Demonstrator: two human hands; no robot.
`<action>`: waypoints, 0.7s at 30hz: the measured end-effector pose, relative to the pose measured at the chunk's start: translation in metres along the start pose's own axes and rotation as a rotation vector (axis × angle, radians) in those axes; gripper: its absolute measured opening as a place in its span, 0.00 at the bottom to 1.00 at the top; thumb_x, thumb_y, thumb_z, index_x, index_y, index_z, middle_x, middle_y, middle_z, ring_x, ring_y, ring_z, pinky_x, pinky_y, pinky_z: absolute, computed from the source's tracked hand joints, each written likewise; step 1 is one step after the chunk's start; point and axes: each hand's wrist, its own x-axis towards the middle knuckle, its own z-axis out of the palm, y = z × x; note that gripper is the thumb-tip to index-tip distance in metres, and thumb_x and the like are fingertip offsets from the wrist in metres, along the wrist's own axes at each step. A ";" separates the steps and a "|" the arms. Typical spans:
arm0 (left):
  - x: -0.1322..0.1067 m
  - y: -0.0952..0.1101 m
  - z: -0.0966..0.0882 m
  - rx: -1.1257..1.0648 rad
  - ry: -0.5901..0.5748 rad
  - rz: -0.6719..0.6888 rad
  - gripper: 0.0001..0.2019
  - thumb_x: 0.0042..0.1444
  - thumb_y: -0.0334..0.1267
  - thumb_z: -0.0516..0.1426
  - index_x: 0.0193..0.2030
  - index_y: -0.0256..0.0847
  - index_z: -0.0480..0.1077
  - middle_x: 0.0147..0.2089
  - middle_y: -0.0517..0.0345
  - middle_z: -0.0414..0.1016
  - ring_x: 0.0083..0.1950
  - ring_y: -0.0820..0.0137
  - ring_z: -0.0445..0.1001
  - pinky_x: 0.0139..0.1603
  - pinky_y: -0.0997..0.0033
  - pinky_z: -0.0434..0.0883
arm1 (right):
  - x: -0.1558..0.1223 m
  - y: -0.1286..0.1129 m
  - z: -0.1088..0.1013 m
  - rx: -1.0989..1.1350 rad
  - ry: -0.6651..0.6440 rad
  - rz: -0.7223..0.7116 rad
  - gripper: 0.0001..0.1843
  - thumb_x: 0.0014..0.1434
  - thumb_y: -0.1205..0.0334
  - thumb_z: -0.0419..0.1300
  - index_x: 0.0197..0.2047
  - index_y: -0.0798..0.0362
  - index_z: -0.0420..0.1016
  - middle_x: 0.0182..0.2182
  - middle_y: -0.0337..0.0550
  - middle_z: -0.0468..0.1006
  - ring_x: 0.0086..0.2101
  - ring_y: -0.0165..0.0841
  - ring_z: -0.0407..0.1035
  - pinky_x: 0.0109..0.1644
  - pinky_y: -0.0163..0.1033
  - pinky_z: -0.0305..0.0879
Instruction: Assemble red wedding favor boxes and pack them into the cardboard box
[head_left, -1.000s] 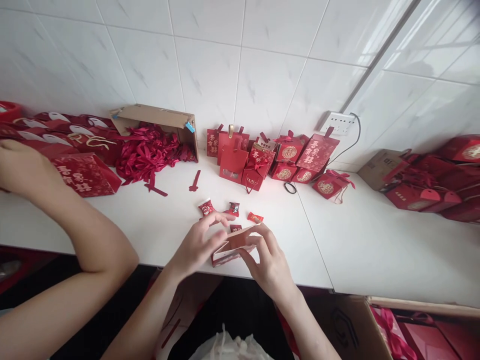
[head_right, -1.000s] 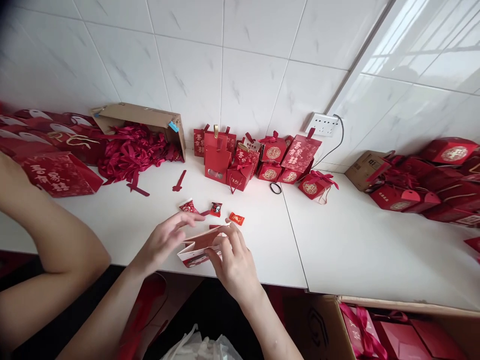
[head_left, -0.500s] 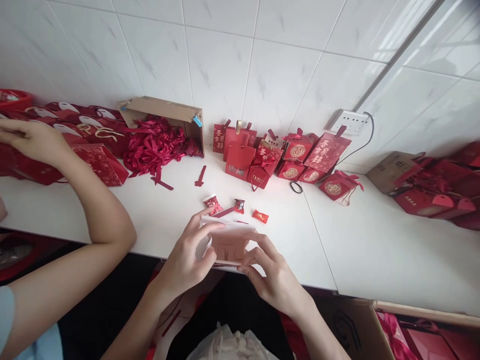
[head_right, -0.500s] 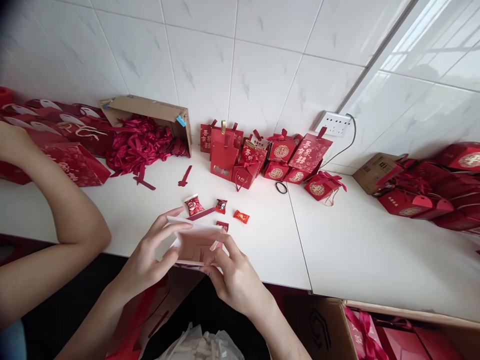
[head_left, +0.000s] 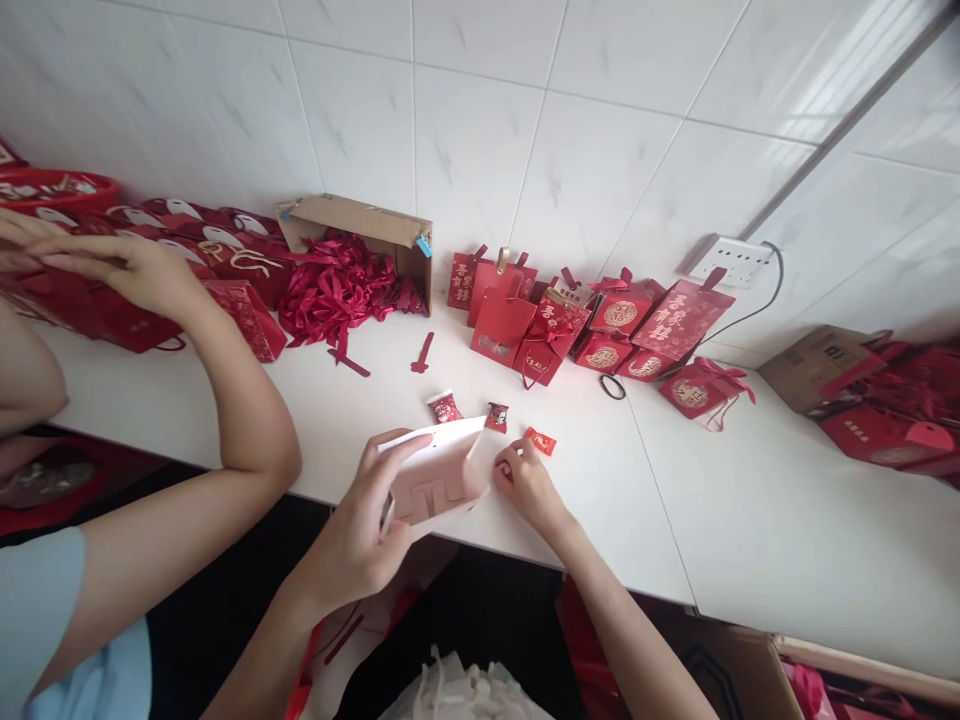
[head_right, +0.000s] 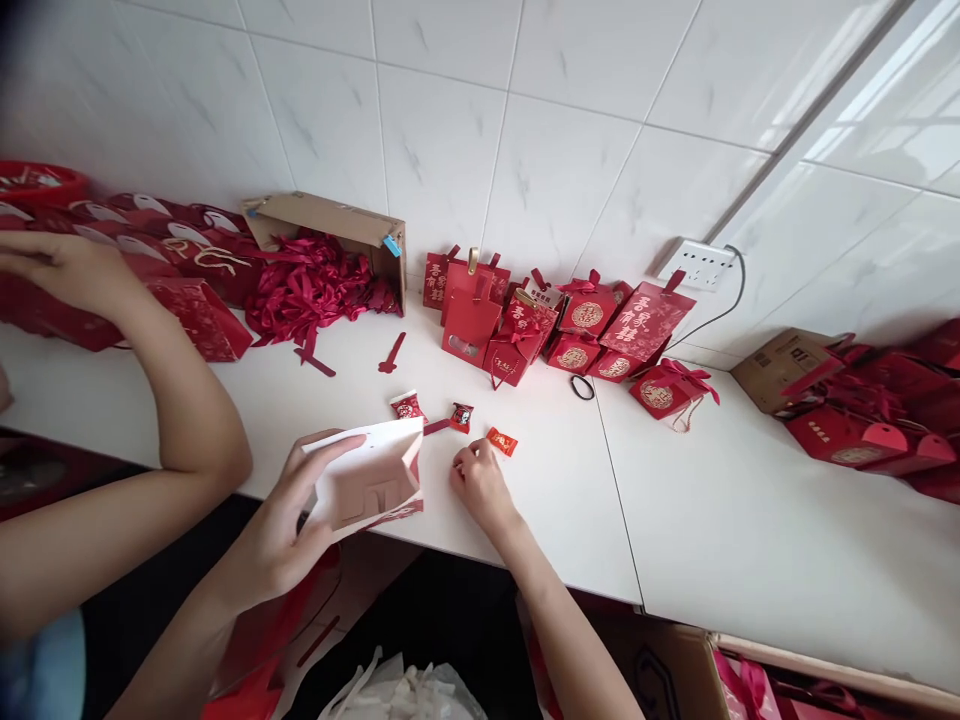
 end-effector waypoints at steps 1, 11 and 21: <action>0.001 0.002 0.003 -0.015 -0.020 0.017 0.35 0.45 0.22 0.47 0.63 0.45 0.54 0.60 0.49 0.55 0.64 0.59 0.58 0.63 0.57 0.63 | 0.003 0.000 -0.005 0.021 0.016 0.013 0.12 0.62 0.63 0.51 0.29 0.52 0.70 0.29 0.44 0.67 0.22 0.30 0.69 0.25 0.36 0.72; 0.015 0.007 0.028 -0.219 -0.096 0.053 0.36 0.46 0.22 0.49 0.63 0.47 0.52 0.62 0.49 0.54 0.65 0.57 0.55 0.65 0.49 0.59 | 0.032 -0.093 -0.098 0.261 0.145 -0.196 0.08 0.58 0.59 0.61 0.43 0.47 0.72 0.42 0.46 0.69 0.40 0.36 0.71 0.36 0.41 0.76; 0.009 0.011 0.032 -0.184 -0.112 0.036 0.38 0.45 0.21 0.47 0.64 0.46 0.49 0.61 0.48 0.53 0.64 0.58 0.56 0.64 0.52 0.62 | 0.065 0.022 -0.006 -0.082 -0.098 -0.117 0.05 0.54 0.64 0.61 0.36 0.52 0.75 0.38 0.48 0.75 0.39 0.38 0.73 0.41 0.42 0.74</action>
